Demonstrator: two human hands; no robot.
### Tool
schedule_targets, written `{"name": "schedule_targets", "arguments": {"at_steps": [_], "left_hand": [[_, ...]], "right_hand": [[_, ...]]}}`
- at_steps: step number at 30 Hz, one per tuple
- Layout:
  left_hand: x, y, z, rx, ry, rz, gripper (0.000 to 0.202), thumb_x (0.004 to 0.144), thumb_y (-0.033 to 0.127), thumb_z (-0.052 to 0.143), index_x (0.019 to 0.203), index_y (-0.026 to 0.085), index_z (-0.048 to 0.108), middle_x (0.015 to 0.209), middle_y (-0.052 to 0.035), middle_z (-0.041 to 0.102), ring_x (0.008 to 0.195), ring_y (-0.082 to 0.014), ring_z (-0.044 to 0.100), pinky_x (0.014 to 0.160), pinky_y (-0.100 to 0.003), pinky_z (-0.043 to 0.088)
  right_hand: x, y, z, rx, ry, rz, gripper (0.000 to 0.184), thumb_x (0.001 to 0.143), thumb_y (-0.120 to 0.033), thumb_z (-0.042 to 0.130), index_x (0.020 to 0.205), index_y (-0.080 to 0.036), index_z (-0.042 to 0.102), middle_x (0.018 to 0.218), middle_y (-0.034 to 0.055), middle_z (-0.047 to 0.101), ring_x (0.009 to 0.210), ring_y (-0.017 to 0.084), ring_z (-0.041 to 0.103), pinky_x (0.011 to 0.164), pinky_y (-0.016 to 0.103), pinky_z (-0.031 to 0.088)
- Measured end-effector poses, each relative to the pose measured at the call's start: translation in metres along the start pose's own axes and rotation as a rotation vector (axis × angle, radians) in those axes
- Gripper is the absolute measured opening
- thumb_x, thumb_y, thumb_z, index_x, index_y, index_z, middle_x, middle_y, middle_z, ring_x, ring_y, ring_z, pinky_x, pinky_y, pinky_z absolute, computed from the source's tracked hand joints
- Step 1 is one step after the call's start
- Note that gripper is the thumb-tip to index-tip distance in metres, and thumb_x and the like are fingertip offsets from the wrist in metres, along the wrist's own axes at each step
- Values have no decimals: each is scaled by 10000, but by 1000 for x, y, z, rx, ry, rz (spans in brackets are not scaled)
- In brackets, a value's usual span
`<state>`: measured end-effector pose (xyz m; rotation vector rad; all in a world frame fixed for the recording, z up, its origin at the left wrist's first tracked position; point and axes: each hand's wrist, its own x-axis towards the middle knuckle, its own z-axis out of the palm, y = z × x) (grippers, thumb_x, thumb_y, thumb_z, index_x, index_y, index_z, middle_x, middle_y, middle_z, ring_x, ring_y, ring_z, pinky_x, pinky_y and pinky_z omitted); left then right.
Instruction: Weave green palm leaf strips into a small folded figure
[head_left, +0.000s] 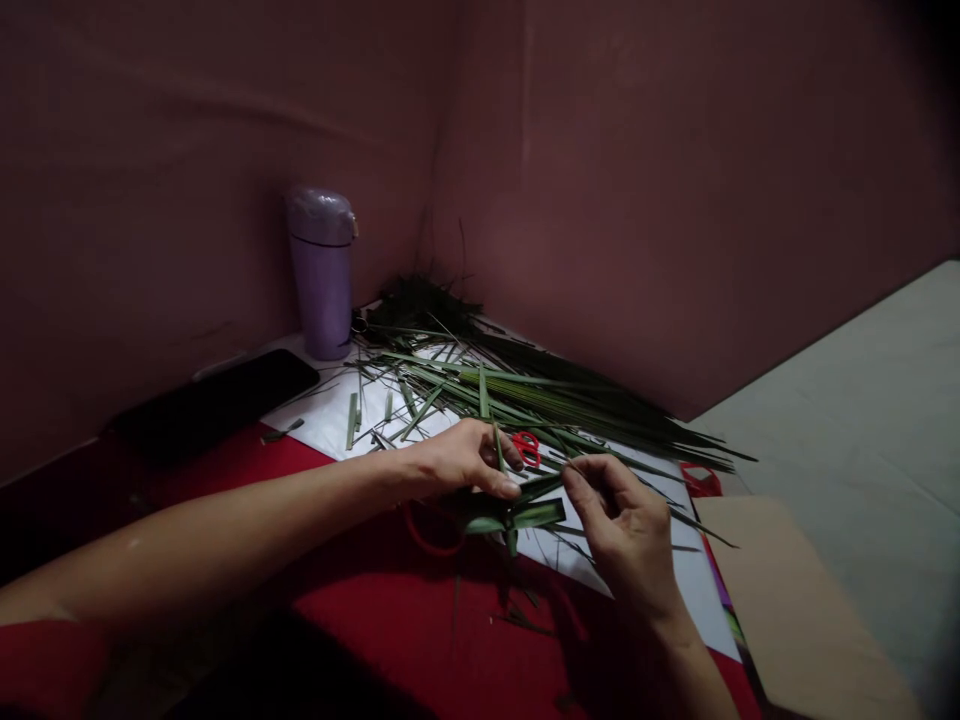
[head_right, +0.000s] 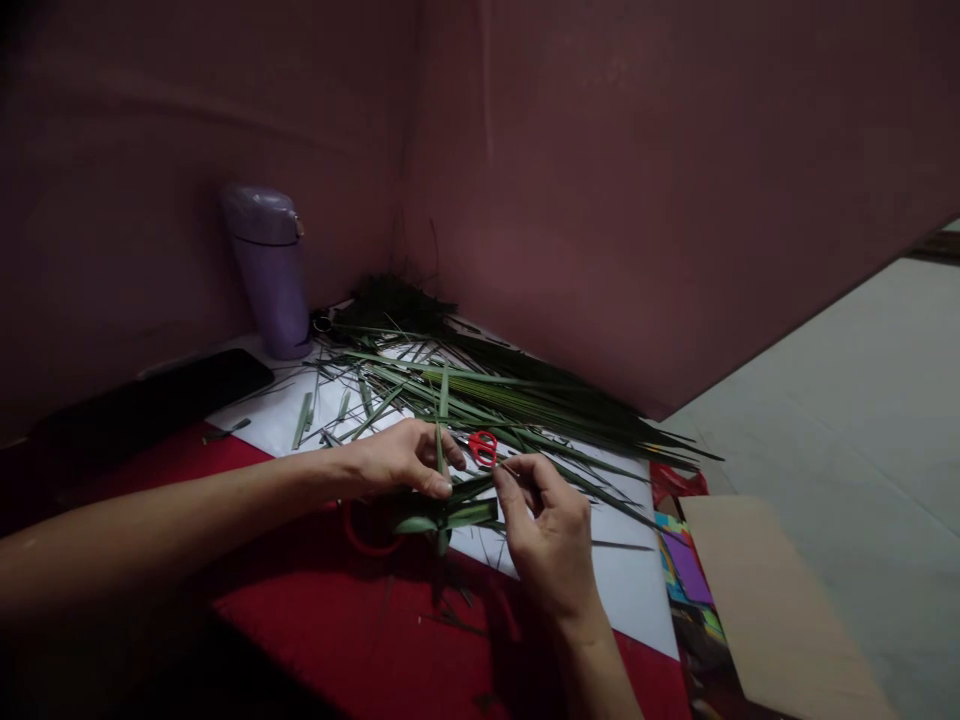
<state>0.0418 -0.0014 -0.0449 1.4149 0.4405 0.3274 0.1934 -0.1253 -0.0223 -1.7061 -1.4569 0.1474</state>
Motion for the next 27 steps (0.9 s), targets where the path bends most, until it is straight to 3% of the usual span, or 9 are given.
{"name": "schedule_targets", "arguments": {"at_steps": [5, 9, 11, 13, 16, 18, 23, 27], "left_hand": [[-3, 2, 0, 161, -113, 17, 508, 543, 276, 721, 1003, 130, 562, 634, 15, 564, 510, -77, 478, 461, -183, 325], [-5, 5, -3, 161, -191, -15, 540, 545, 278, 725, 1037, 148, 541, 578, 42, 538, 453, -67, 440, 433, -182, 313], [-5, 7, -5, 153, -183, -35, 508, 538, 314, 730, 991, 147, 571, 538, 47, 523, 434, -65, 428, 423, -182, 306], [-4, 10, -8, 82, -103, -25, 469, 568, 412, 698, 929, 131, 599, 572, 15, 559, 462, -75, 463, 445, -188, 329], [-1, 14, -13, -152, 100, 43, 555, 643, 574, 564, 947, 111, 581, 762, -80, 627, 583, -110, 543, 531, -222, 393], [1, 16, -13, -301, 173, 86, 593, 656, 610, 519, 968, 107, 563, 831, -109, 626, 651, -126, 560, 593, -250, 420], [1, 10, -3, -399, 88, 164, 442, 592, 449, 683, 868, 116, 589, 809, -66, 610, 700, -129, 559, 664, -280, 436], [2, 5, 3, -354, 156, 122, 287, 582, 302, 710, 746, 100, 589, 698, -31, 592, 594, -99, 542, 590, -241, 417]], "right_hand": [[3, -3, -3, 119, -328, 122, 160, 733, -315, 582, 735, -168, 647, 638, 6, 607, 592, 138, 527, 523, 228, 390], [3, -6, -2, 124, -593, 98, 139, 737, -243, 554, 660, -174, 647, 624, -6, 618, 592, 132, 531, 547, 226, 404], [3, -6, -2, 128, -646, 83, 162, 741, -223, 535, 616, -167, 621, 574, -15, 586, 556, 120, 506, 519, 218, 392], [2, -4, -2, 126, -603, 74, 189, 752, -233, 525, 591, -160, 591, 549, -18, 551, 541, 113, 479, 507, 214, 378], [3, -1, -2, 143, -419, 82, 226, 771, -297, 522, 606, -152, 573, 558, -10, 516, 544, 113, 449, 499, 217, 358], [2, 1, 1, 160, -290, 100, 242, 775, -329, 524, 615, -152, 560, 550, -13, 485, 534, 111, 425, 488, 218, 339], [-3, -3, 17, 240, -61, 160, 225, 775, -338, 537, 635, -162, 521, 540, -42, 425, 507, 90, 367, 468, 203, 295], [-11, -8, 33, 336, -110, 193, 247, 805, -343, 499, 631, -168, 493, 554, -41, 421, 518, 90, 369, 473, 197, 314]]}}
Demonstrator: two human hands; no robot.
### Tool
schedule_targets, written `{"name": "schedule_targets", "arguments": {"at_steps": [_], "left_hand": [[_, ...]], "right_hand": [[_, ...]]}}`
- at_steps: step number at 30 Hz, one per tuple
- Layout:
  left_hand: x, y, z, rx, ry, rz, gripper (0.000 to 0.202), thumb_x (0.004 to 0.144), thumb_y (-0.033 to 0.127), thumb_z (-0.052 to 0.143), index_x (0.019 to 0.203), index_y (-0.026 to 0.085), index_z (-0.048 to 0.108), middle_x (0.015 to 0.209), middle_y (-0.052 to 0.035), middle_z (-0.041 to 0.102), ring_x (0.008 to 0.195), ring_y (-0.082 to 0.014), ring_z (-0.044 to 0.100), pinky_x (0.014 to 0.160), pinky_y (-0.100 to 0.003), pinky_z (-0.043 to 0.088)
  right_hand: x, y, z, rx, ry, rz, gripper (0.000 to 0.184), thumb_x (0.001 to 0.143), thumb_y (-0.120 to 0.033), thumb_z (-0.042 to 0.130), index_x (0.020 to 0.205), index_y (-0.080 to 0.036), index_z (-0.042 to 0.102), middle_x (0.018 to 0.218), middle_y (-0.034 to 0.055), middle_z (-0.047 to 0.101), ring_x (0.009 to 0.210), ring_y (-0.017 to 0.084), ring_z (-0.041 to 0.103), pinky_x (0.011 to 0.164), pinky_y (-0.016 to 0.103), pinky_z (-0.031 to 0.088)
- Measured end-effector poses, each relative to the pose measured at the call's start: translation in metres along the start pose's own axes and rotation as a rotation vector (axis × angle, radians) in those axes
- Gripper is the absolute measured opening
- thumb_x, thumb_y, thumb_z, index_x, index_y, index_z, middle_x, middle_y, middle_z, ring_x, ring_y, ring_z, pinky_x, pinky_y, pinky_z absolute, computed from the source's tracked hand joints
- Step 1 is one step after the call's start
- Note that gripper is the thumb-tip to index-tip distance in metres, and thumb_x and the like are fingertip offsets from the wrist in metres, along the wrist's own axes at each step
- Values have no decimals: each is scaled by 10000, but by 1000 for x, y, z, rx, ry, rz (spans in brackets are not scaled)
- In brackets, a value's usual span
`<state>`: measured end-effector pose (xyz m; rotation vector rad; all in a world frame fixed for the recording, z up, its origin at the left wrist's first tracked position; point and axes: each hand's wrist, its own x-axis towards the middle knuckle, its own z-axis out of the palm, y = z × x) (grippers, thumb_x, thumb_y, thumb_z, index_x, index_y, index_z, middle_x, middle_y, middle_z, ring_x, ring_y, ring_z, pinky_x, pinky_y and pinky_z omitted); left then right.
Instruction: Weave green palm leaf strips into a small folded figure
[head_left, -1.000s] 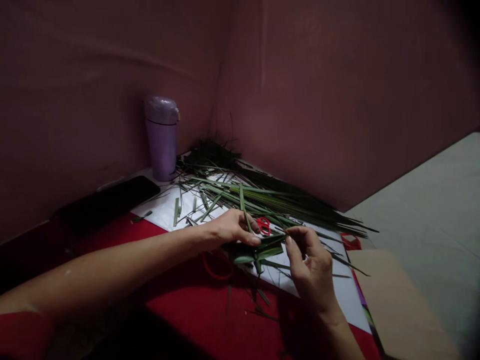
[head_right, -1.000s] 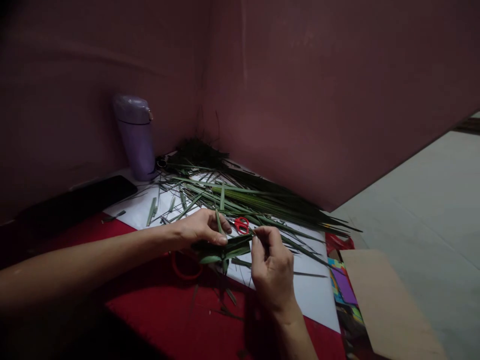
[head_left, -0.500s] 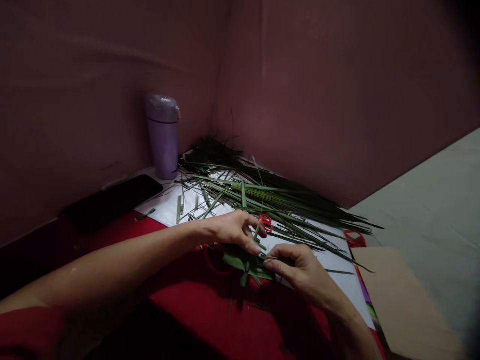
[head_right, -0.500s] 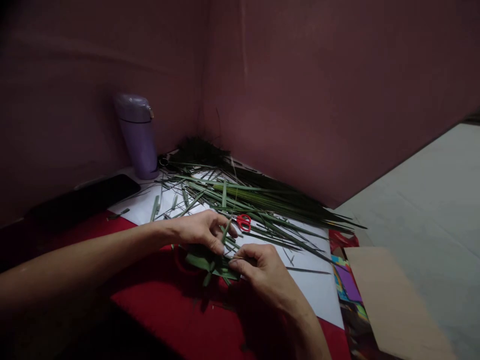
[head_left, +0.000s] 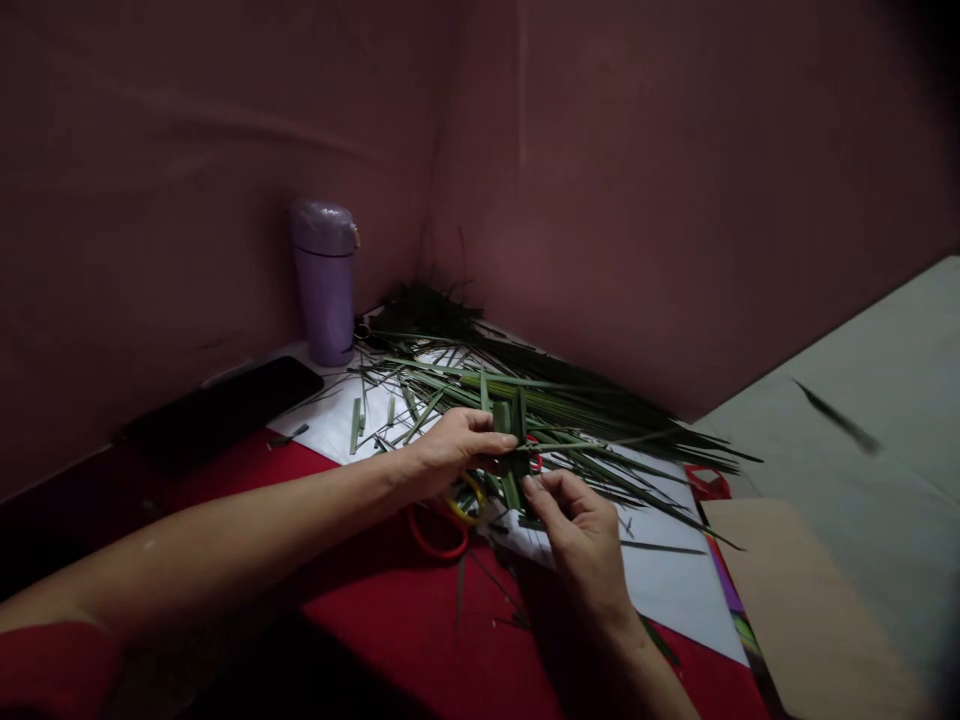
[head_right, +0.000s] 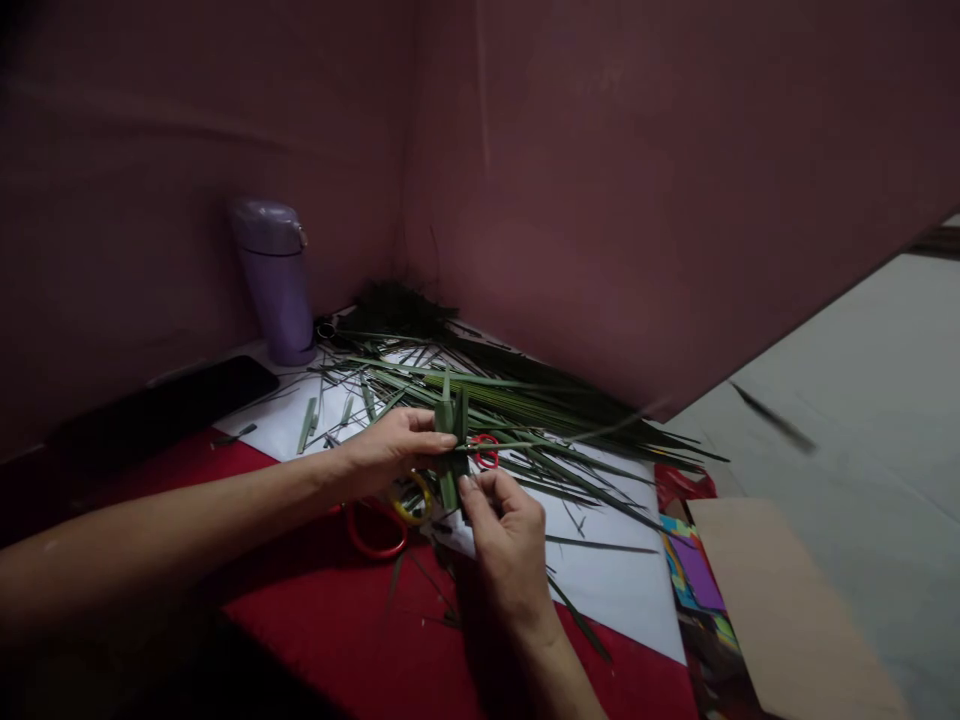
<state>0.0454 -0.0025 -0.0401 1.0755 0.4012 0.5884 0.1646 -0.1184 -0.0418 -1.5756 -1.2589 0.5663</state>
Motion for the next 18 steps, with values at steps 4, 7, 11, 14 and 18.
{"name": "schedule_targets", "arguments": {"at_steps": [4, 7, 11, 14, 18], "left_hand": [[0, 1, 1, 110, 145, -56, 195, 593, 251, 664, 644, 109, 541, 557, 18, 518, 454, -60, 453, 472, -204, 348], [-2, -1, 2, 206, 137, -79, 138, 594, 213, 621, 659, 116, 548, 549, 23, 511, 457, -72, 454, 462, -204, 339], [-6, -7, 7, 263, 11, -37, 151, 570, 178, 615, 698, 115, 565, 588, 25, 517, 505, -72, 454, 500, -204, 350], [-8, -10, 11, 280, -42, -9, 130, 591, 189, 599, 686, 117, 548, 579, 33, 501, 516, -72, 439, 501, -199, 333], [-9, -10, 14, 272, -59, -1, 139, 596, 198, 600, 688, 108, 548, 578, 33, 488, 522, -67, 420, 500, -194, 315]], "right_hand": [[-8, -3, 6, -182, 30, -123, 189, 806, -308, 514, 674, -176, 546, 541, -36, 479, 490, 95, 410, 475, 203, 331], [-11, -5, 2, -396, 218, -380, 65, 783, -233, 556, 791, -185, 599, 589, -20, 572, 488, 100, 471, 509, 211, 348], [-7, -7, -7, -691, 397, -515, 115, 790, -233, 546, 862, -186, 623, 731, 37, 650, 634, 151, 563, 603, 246, 357], [-1, -8, -11, -805, 357, -396, 200, 773, -345, 551, 873, -189, 628, 768, 52, 645, 669, 178, 554, 605, 263, 340], [4, -8, -11, -563, 154, -182, 226, 783, -394, 518, 699, -191, 573, 569, -18, 499, 525, 119, 418, 510, 227, 295]]}}
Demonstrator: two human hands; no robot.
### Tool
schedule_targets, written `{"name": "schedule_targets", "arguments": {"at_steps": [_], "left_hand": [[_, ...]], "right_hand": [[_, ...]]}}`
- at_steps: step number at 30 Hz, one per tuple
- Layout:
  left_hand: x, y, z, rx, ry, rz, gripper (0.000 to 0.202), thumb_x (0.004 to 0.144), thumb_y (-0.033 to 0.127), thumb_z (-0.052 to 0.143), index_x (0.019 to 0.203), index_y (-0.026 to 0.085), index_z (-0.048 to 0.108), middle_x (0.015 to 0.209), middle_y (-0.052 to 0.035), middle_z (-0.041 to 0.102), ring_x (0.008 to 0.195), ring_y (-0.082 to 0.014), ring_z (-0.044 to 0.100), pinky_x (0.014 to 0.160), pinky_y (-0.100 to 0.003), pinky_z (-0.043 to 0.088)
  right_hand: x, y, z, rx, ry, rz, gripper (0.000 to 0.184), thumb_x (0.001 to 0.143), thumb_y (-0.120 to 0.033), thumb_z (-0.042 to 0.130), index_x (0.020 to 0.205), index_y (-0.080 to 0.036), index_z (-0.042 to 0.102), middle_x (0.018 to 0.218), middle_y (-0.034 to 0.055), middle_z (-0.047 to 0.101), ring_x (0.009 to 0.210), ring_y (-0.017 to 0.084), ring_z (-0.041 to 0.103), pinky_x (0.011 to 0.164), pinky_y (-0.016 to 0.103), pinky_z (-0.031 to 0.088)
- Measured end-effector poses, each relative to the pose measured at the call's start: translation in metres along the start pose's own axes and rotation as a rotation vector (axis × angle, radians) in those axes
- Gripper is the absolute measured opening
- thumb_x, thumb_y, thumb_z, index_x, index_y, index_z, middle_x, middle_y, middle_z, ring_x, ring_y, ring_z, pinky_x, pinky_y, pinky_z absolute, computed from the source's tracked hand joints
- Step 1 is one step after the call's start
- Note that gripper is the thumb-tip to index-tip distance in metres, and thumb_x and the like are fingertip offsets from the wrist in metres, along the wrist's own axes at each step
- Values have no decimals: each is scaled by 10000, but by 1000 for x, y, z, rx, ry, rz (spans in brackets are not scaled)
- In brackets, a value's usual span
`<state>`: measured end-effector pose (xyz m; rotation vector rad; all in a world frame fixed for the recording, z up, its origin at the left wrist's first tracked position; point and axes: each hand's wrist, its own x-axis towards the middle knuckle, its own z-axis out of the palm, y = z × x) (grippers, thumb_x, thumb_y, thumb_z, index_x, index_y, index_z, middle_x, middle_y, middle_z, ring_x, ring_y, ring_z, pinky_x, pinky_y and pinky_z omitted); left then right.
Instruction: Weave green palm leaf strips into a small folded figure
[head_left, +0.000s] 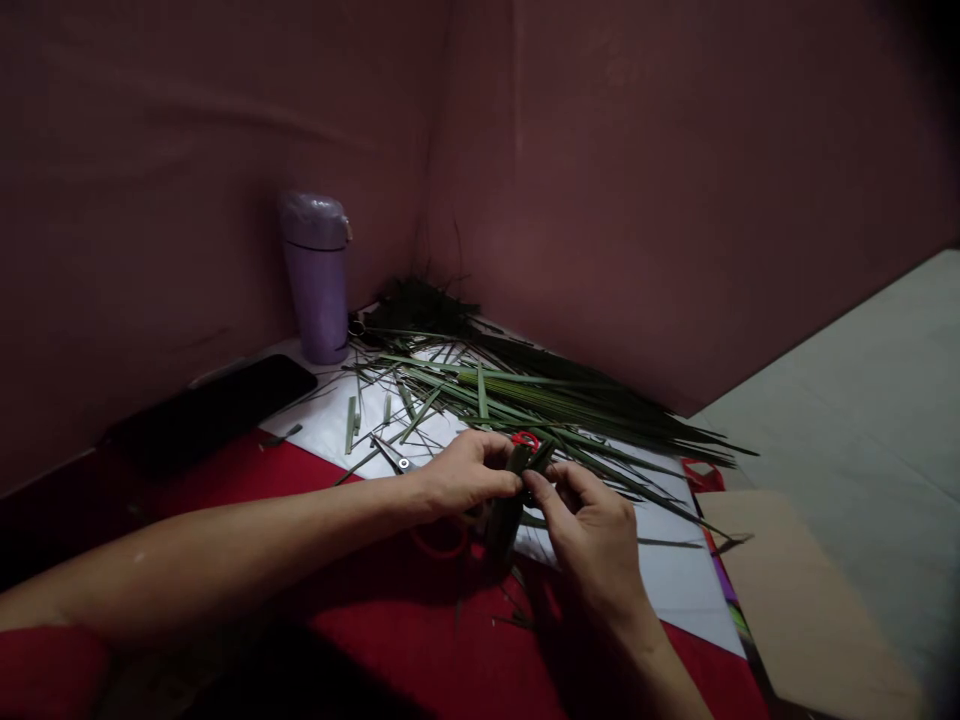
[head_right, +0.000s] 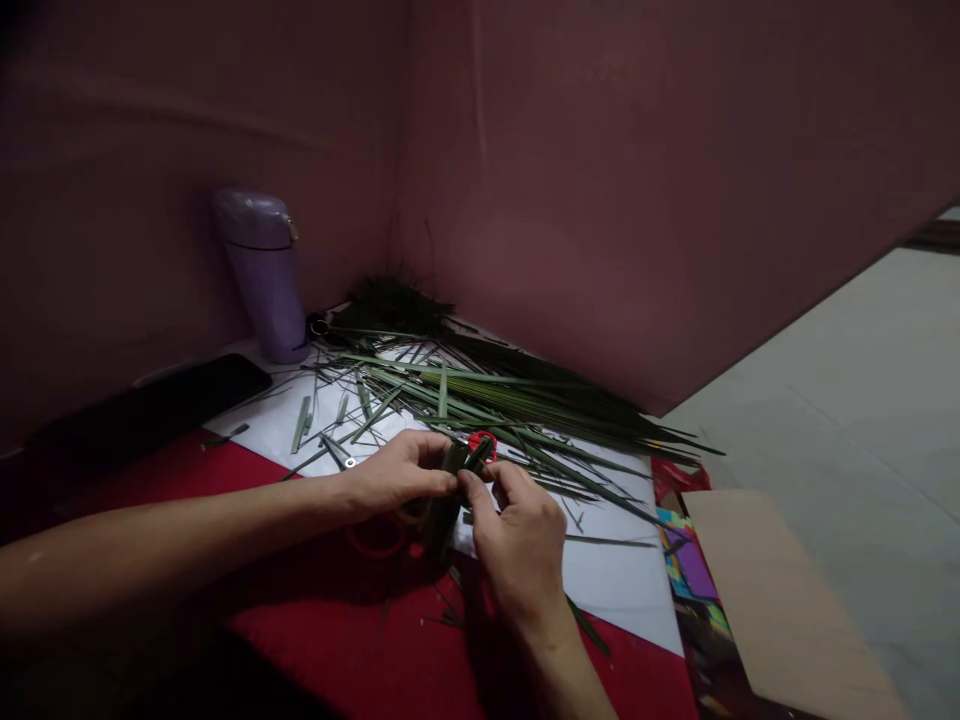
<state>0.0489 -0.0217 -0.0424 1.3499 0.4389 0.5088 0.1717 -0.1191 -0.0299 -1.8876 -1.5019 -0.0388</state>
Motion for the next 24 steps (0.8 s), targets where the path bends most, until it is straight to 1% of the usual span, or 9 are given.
{"name": "schedule_targets", "arguments": {"at_steps": [2, 3, 7, 9, 11, 16, 18, 21, 24], "left_hand": [[-1, 1, 0, -27, -23, 3, 170, 604, 204, 600, 737, 102, 570, 605, 21, 509, 538, -72, 432, 517, -198, 323], [-1, 2, 0, -40, -32, -3, 188, 607, 208, 601, 759, 100, 578, 616, 15, 519, 543, -75, 439, 520, -200, 326], [-2, 6, -1, -58, -30, -39, 219, 612, 226, 611, 787, 96, 593, 624, 6, 535, 538, -79, 449, 514, -203, 324], [-2, 6, -1, -49, -41, -35, 220, 621, 232, 606, 793, 95, 593, 630, 5, 534, 543, -78, 447, 517, -203, 326], [0, 5, -2, -36, -48, -22, 202, 626, 226, 601, 777, 95, 583, 633, 6, 526, 554, -77, 445, 521, -200, 330], [2, 0, -4, 61, 2, 75, 136, 625, 188, 588, 722, 108, 535, 640, 15, 498, 585, -76, 441, 533, -191, 339], [1, 1, -4, 118, 10, 87, 112, 637, 186, 573, 708, 111, 528, 627, 22, 484, 574, -73, 430, 525, -189, 336], [-1, 5, -3, 187, 0, 99, 95, 663, 179, 539, 725, 107, 546, 630, 25, 475, 570, -69, 412, 528, -188, 335], [-2, 8, -2, 154, -51, 115, 139, 685, 186, 517, 777, 96, 569, 661, 14, 487, 589, -74, 413, 545, -193, 338]], "right_hand": [[0, 1, 1, 195, -82, 79, 272, 796, -374, 504, 600, -187, 482, 520, -45, 384, 498, 98, 335, 476, 215, 262], [0, 1, 1, 285, -112, 111, 285, 796, -365, 504, 583, -186, 448, 524, -49, 353, 502, 93, 312, 472, 212, 256], [2, 6, -1, 567, -222, 195, 252, 786, -343, 518, 611, -181, 437, 584, -42, 357, 551, 93, 309, 501, 212, 280], [3, 7, -2, 645, -258, 219, 231, 778, -337, 527, 630, -177, 449, 600, -39, 362, 563, 94, 310, 511, 213, 291], [3, 6, -1, 655, -255, 223, 212, 772, -325, 534, 644, -176, 457, 604, -40, 362, 563, 92, 307, 516, 212, 293], [0, 2, 2, 516, -204, 174, 267, 773, -300, 534, 579, -181, 394, 559, -57, 294, 528, 81, 263, 477, 210, 235], [-1, 3, 4, 485, -200, 163, 280, 776, -299, 529, 574, -183, 374, 551, -61, 268, 518, 79, 242, 464, 213, 212], [0, 3, 4, 474, -214, 162, 296, 773, -310, 534, 566, -185, 362, 543, -65, 251, 510, 79, 230, 461, 216, 204], [1, 3, 3, 537, -227, 191, 286, 755, -319, 554, 564, -182, 392, 537, -62, 286, 509, 81, 257, 467, 214, 226]]}}
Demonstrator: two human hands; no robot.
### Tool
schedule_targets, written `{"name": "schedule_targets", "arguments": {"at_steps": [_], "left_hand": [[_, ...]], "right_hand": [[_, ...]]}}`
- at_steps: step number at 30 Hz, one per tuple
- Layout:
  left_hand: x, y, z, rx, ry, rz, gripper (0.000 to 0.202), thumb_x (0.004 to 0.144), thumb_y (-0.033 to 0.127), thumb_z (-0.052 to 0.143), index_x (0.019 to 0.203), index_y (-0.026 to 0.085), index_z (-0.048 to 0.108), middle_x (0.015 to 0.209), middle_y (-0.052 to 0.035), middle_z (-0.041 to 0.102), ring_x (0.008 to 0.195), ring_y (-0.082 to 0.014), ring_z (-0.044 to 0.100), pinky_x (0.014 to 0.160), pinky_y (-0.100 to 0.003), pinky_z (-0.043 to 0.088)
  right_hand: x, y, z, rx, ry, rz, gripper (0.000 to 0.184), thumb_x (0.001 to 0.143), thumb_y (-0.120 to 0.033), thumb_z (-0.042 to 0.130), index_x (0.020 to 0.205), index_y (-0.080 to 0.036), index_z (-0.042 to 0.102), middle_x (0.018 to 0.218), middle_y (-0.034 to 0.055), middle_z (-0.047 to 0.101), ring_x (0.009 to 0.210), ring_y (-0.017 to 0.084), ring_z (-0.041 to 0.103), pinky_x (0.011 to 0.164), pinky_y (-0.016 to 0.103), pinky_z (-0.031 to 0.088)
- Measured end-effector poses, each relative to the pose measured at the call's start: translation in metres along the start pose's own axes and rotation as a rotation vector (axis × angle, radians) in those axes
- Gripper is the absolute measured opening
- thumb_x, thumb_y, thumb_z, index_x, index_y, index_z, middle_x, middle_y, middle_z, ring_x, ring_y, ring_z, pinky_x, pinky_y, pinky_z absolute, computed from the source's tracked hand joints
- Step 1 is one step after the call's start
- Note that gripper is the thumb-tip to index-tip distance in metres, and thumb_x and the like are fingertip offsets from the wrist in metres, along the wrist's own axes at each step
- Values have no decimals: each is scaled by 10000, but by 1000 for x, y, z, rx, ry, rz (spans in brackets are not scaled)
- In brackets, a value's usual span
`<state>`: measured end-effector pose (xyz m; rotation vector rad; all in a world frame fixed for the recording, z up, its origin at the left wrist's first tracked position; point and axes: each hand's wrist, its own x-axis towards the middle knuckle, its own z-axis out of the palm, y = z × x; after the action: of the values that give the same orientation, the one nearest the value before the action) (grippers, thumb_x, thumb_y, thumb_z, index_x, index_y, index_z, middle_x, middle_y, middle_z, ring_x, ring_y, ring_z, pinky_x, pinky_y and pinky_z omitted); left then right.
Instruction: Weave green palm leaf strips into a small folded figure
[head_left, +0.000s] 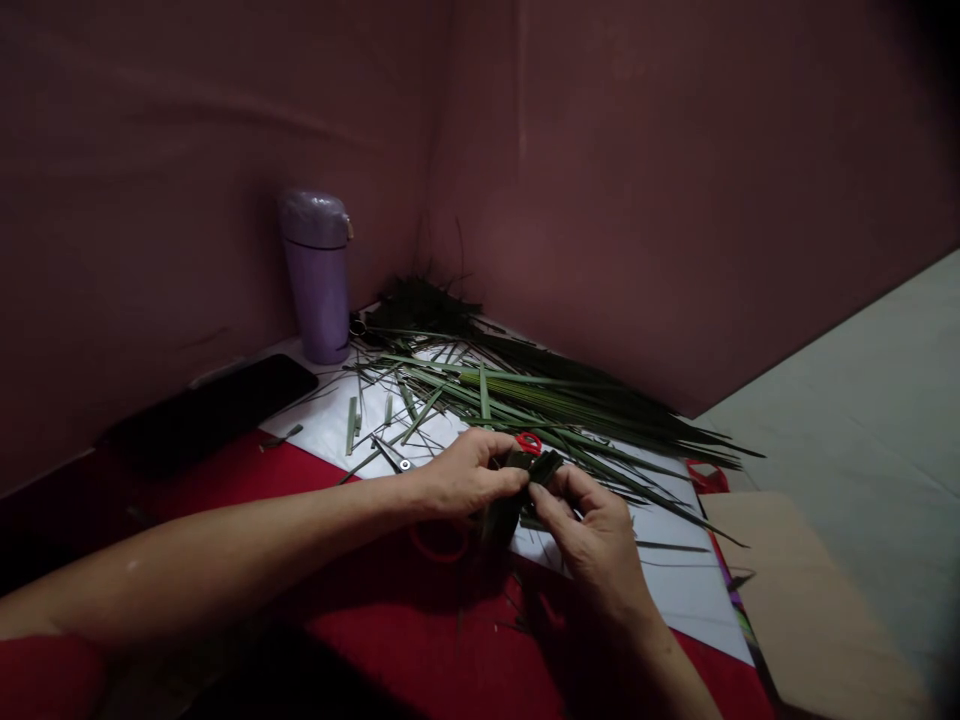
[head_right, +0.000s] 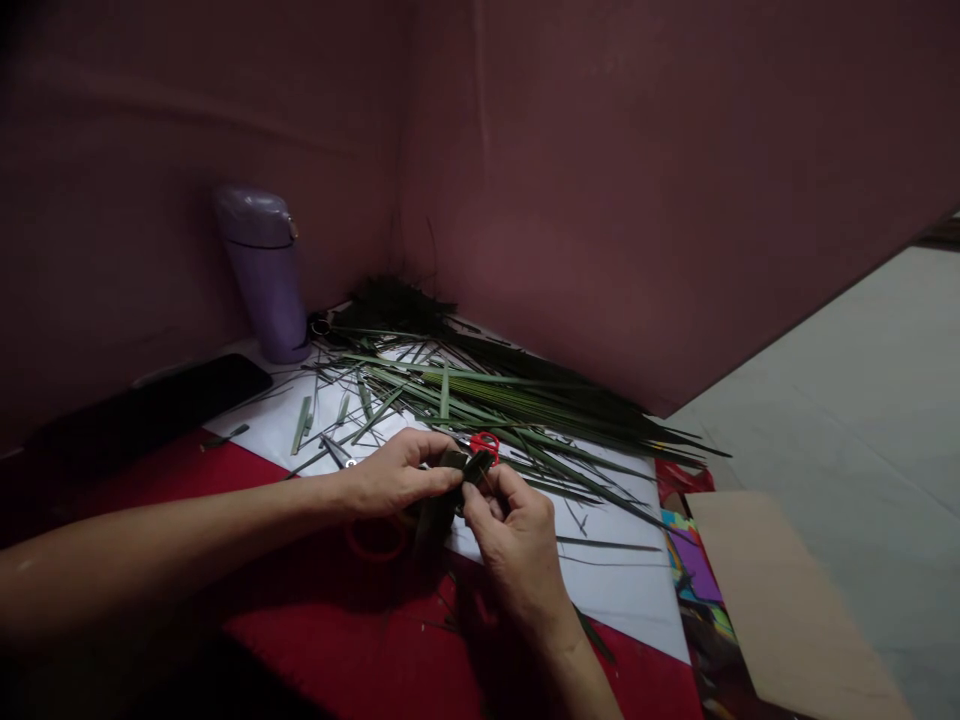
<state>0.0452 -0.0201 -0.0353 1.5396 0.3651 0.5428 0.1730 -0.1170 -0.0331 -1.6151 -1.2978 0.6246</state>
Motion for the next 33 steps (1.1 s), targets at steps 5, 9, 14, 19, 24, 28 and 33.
{"name": "schedule_targets", "arguments": {"at_steps": [5, 9, 14, 19, 24, 28, 33], "left_hand": [[1, -1, -2, -107, -65, -12, 197, 716, 233, 520, 833, 86, 581, 680, -1, 496, 587, -78, 409, 550, -200, 337], [0, -3, -2, -139, -90, -31, 199, 722, 260, 536, 812, 89, 583, 657, 7, 474, 579, -70, 388, 540, -190, 323], [0, -3, 0, -182, -72, -32, 180, 731, 261, 535, 795, 100, 581, 653, 14, 474, 572, -59, 384, 529, -179, 317], [1, -2, 1, -176, -57, -45, 190, 718, 273, 543, 780, 100, 594, 645, 13, 489, 554, -57, 383, 508, -178, 309], [1, -5, 0, -160, -59, -84, 196, 733, 280, 521, 778, 99, 580, 626, 15, 465, 542, -58, 368, 486, -178, 290], [0, -5, -1, -154, -62, -89, 201, 735, 285, 519, 762, 92, 566, 626, 11, 452, 549, -61, 364, 483, -178, 289], [0, -4, 0, -101, -74, -44, 190, 727, 283, 522, 693, 96, 527, 589, 28, 406, 534, -57, 329, 475, -181, 273]], "right_hand": [[2, -2, -2, 253, -39, 80, 172, 706, -325, 613, 701, -174, 531, 612, -28, 480, 571, 106, 414, 535, 219, 346], [5, 1, -4, 321, -31, 101, 164, 706, -309, 625, 772, -171, 566, 685, -11, 531, 602, 99, 429, 542, 209, 347], [6, 4, -7, 323, -75, 105, 151, 722, -305, 616, 756, -162, 580, 649, -24, 498, 563, 80, 387, 510, 196, 326], [6, 3, -7, 292, -80, 103, 165, 727, -313, 603, 780, -157, 593, 643, -22, 498, 536, 75, 366, 472, 196, 298], [6, 0, -6, 269, -62, 88, 167, 731, -314, 584, 795, -161, 601, 645, -16, 516, 528, 81, 372, 462, 203, 290], [5, 0, -6, 272, -60, 79, 164, 722, -317, 586, 776, -162, 596, 651, -14, 526, 522, 82, 375, 463, 206, 298], [6, 3, -3, 281, -12, 89, 159, 706, -308, 604, 721, -162, 545, 619, -32, 475, 530, 80, 359, 486, 204, 305]]}}
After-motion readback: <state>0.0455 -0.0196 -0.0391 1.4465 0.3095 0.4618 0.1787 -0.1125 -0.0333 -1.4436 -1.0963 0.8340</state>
